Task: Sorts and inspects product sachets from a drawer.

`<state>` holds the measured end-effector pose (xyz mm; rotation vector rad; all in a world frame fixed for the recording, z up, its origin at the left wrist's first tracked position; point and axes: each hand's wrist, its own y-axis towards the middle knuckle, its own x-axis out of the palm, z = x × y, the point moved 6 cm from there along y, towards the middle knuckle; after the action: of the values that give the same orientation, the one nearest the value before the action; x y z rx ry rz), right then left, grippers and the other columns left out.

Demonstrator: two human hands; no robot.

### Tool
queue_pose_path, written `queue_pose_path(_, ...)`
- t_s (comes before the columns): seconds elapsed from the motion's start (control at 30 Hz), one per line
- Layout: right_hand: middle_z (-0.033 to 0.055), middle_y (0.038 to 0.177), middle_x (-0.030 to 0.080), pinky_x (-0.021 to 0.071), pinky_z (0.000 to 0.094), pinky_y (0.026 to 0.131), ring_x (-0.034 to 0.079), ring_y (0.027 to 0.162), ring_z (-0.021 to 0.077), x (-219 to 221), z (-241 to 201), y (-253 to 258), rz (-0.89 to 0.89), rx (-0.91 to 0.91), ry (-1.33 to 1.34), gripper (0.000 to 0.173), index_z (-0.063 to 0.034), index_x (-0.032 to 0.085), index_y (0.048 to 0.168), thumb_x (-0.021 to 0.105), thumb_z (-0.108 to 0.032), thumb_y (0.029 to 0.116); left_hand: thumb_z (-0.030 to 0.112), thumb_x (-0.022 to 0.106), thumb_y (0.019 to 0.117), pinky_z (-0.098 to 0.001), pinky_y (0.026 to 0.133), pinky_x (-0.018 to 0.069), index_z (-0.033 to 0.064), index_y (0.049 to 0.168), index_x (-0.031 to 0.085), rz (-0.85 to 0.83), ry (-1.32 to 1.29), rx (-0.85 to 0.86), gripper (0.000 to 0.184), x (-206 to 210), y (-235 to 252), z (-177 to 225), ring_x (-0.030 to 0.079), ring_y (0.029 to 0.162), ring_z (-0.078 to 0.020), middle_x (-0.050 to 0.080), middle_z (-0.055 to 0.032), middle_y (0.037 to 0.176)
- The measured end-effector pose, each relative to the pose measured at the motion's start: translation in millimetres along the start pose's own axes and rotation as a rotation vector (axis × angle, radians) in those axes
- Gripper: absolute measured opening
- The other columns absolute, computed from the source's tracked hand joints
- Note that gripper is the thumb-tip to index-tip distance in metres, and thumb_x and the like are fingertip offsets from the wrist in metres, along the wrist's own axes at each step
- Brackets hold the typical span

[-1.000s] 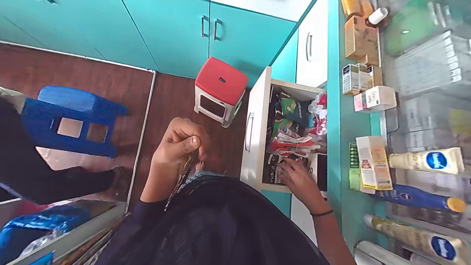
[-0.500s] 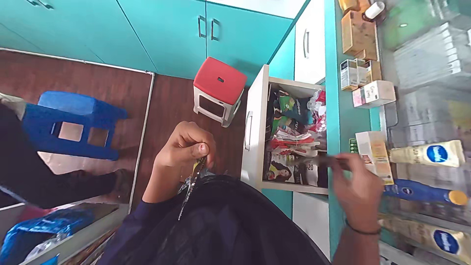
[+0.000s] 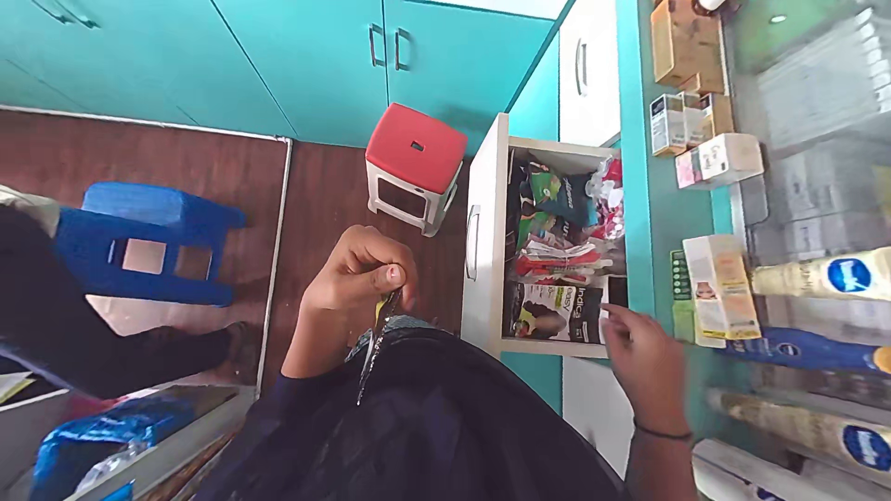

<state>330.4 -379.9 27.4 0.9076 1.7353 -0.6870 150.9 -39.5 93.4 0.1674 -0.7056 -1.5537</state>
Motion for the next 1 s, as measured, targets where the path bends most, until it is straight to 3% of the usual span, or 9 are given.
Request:
queue_pose_path(0.1, 0.0314, 0.143, 0.054, 0.041, 0.0685, 0.105, 0.051, 0.131, 0.0529, 52, -7, 16, -0.218, -0.136, 0.093, 0.041, -0.0089, 0.069, 0.132, 0.054, -0.034, 0.1033, 0.031, 0.056, 0.1052, -0.0123, 0.064, 0.0489, 0.0127, 0.087, 0.069, -0.028, 0.001, -0.015, 0.028, 2, 2, -3, 0.062, 0.07, 0.0053, 0.067, 0.0098, 0.074)
queue_pose_path(0.23, 0.0265, 0.163, 0.03, 0.0302, 0.08, 0.103, 0.035, 0.143, 0.0559, 96, -16, 0, -0.531, -0.004, 0.067, 0.055, -0.0238, 0.051, 0.153, 0.053, -0.048, 0.1032, 0.031, 0.056, 0.1055, -0.0128, 0.064, 0.0484, 0.0118, 0.088, 0.068, -0.024, 0.033, -0.024, 0.029, -4, -5, 2, 0.062, 0.07, 0.0049, 0.067, 0.0089, 0.074)
queue_pose_path(0.4, 0.0266, 0.164, 0.027, 0.0327, 0.0792, 0.101, 0.034, 0.142, 0.0585, 100, -20, 11, -0.595, 0.002, 0.008, 0.055, -0.0264, 0.049, 0.154, 0.052, -0.049, 0.1038, 0.03, 0.053, 0.1068, -0.0105, 0.064, 0.0517, 0.0122, 0.096, 0.071, 0.018, 0.178, -0.052, 0.027, -13, -9, 2, 0.063, 0.073, 0.0072, 0.071, 0.0103, 0.083)
queue_pose_path(0.57, 0.0272, 0.136, 0.062, 0.0403, 0.0765, 0.095, 0.061, 0.121, 0.0495, 47, -81, 18, -0.267, -0.215, 0.109, 0.051, -0.003, 0.069, 0.13, 0.053, -0.044, 0.103, 0.017, 0.053, 0.1055, -0.011, 0.065, 0.0523, 0.0054, 0.097, 0.072, 0.039, 0.422, -0.155, 0.024, -7, -4, -4, 0.062, 0.074, 0.0077, 0.072, 0.0079, 0.086)
queue_pose_path(0.67, 0.009, 0.135, 0.067, 0.0523, 0.0474, 0.099, 0.064, 0.12, 0.0203, 20, -145, 11, -0.343, -0.434, 0.511, 0.072, -0.0071, 0.065, 0.136, 0.054, -0.066, 0.0954, 0.013, 0.057, 0.1025, -0.0149, 0.064, 0.0542, -0.0008, 0.099, 0.074, 0.063, 0.497, -0.18, 0.022, 5, 1, -16, 0.063, 0.071, 0.0025, 0.071, -0.0001, 0.085)
queue_pose_path(0.73, -0.0003, 0.119, 0.073, 0.0564, 0.0279, 0.094, 0.066, 0.109, 0.0028, 14, -180, 9, -0.375, -0.502, 0.654, 0.074, -0.0093, 0.067, 0.13, 0.064, -0.069, 0.0872, 0.009, 0.058, 0.101, -0.0174, 0.064, 0.0536, -0.0023, 0.101, 0.075, 0.114, 0.557, -0.165, 0.02, 16, 7, -21, 0.062, 0.071, -0.0007, 0.071, -0.0031, 0.086)
queue_pose_path(0.87, 0.0033, 0.073, 0.068, 0.0519, 0.0324, 0.06, 0.064, 0.067, 0.0096, 6, -206, 17, -0.107, -0.479, 0.477, 0.03, -0.0056, 0.073, 0.107, 0.061, -0.03, 0.0941, 0.007, 0.06, 0.1, -0.0212, 0.072, 0.0569, -0.0034, 0.1, 0.075, 0.261, 0.592, -0.099, 0.018, 25, 9, -20, 0.065, 0.08, -0.0063, 0.071, -0.0076, 0.094)
queue_pose_path(0.93, 0.0033, 0.072, 0.066, 0.0489, 0.0252, 0.059, 0.059, 0.064, 0.0051, -2, -207, 22, -0.071, -0.506, 0.462, 0.027, -0.0036, 0.073, 0.111, 0.055, -0.017, 0.0964, 0.015, 0.066, 0.0975, -0.0249, 0.084, 0.0582, -0.0078, 0.113, 0.072, 0.225, 0.514, -0.053, 0.028, 22, 10, -19, 0.067, 0.097, -0.0107, 0.07, -0.0124, 0.11)
queue_pose_path(1.0, -0.0009, 0.076, 0.068, 0.0484, 0.0141, 0.062, 0.057, 0.066, -0.006, -11, -202, 26, -0.115, -0.505, 0.539, 0.029, -0.0012, 0.072, 0.115, 0.054, -0.017, 0.0993, 0.039, 0.073, 0.0915, -0.0309, 0.094, 0.058, -0.0105, 0.132, 0.06, 0.115, 0.52, -0.093, 0.065, 15, 10, -27, 0.067, 0.111, -0.0154, 0.068, -0.0151, 0.124)
